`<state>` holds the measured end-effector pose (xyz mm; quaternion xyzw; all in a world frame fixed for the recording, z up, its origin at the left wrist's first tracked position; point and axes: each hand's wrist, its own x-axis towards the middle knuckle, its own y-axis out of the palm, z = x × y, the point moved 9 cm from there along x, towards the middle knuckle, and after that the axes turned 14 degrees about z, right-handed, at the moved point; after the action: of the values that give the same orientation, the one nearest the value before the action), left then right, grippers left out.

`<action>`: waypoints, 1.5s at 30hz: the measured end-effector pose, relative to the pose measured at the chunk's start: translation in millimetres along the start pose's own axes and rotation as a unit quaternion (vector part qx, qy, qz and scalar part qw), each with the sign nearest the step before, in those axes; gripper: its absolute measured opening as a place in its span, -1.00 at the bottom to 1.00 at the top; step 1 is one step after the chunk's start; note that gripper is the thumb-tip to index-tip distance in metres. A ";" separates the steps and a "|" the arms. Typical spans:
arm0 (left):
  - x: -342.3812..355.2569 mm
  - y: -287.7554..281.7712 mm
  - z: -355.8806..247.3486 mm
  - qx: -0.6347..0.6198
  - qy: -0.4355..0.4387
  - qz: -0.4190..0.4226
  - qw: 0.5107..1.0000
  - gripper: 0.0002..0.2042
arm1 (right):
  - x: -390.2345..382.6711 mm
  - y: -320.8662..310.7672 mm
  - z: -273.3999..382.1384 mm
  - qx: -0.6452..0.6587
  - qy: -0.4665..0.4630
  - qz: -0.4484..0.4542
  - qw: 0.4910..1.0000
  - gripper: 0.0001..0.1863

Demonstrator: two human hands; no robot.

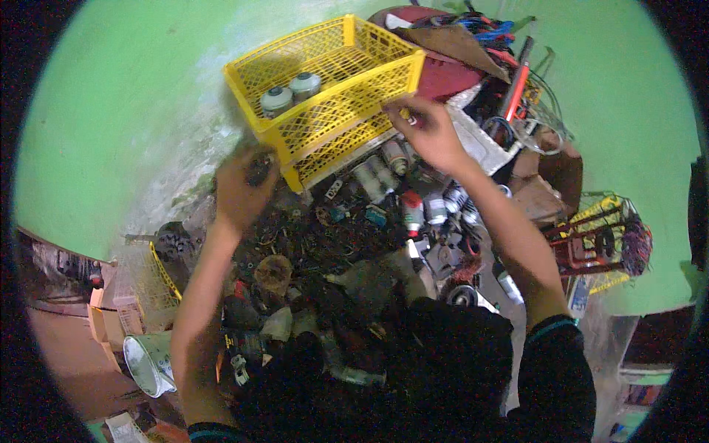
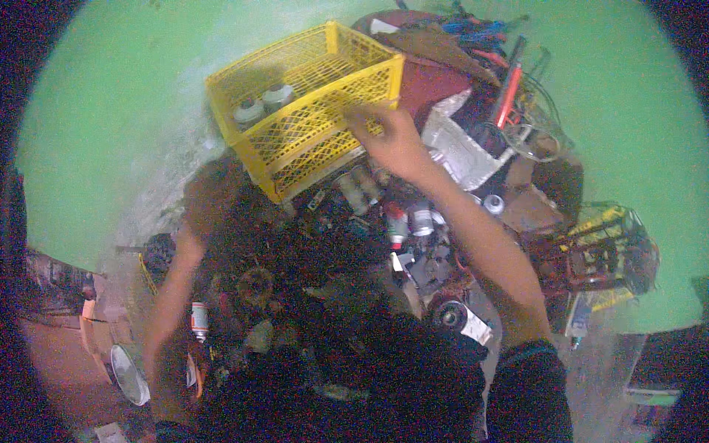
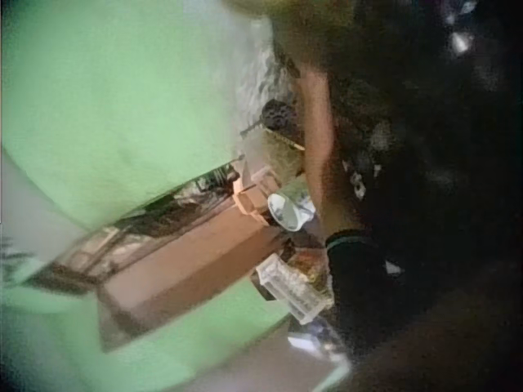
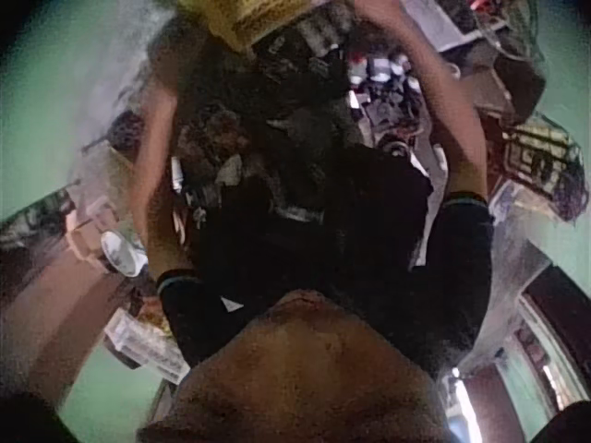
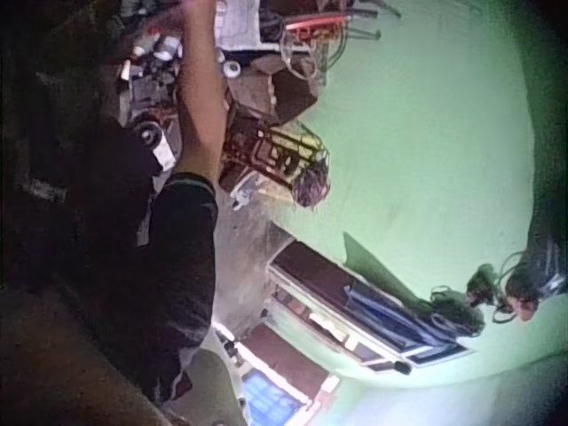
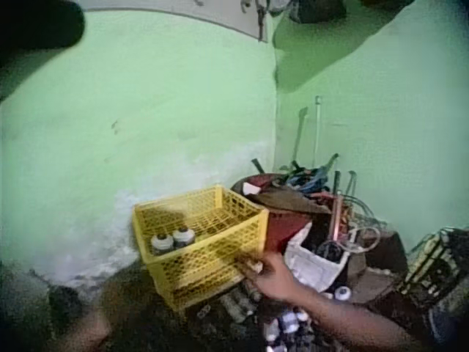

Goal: The person sorts small mechanical parts and spray cans from a cluttered pile on the floor into yellow and white plastic crates. They pick up items one by one, place them into the crates, and occasionally move other objects aside to access more parts.

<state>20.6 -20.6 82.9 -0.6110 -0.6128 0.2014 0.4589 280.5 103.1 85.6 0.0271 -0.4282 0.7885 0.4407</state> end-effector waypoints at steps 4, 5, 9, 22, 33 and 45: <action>-29.0 64.5 -35.4 0.047 0.052 0.206 0.976 -0.73 | -144.8 5.7 -83.7 0.137 0.214 0.022 0.967 -0.73; -26.4 96.1 -48.1 0.057 0.076 0.259 0.961 -0.72 | -191.9 6.3 -128.3 0.024 0.231 0.003 0.973 -0.68; -22.5 193.2 -35.6 0.165 0.036 0.449 0.877 -0.72 | -251.3 86.7 -191.9 0.026 0.367 0.132 0.921 -0.47; 83.8 424.7 76.1 0.290 0.192 0.311 0.885 -0.61 | -228.6 165.8 -245.7 -0.181 0.451 0.095 0.869 -0.11; 26.1 248.6 47.3 -0.151 -0.143 0.337 0.918 -0.29 | -232.8 65.7 -153.6 0.062 0.528 0.018 0.847 -0.23; 43.9 -113.5 -34.2 -0.319 -0.295 0.043 0.900 -0.23 | 66.4 -68.0 103.3 -0.065 0.227 0.098 0.967 -0.39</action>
<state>-8.3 -9.9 205.5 -0.6627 -0.7250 0.1856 0.0284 254.3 92.1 223.0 -0.2234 -0.3678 0.7841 0.4473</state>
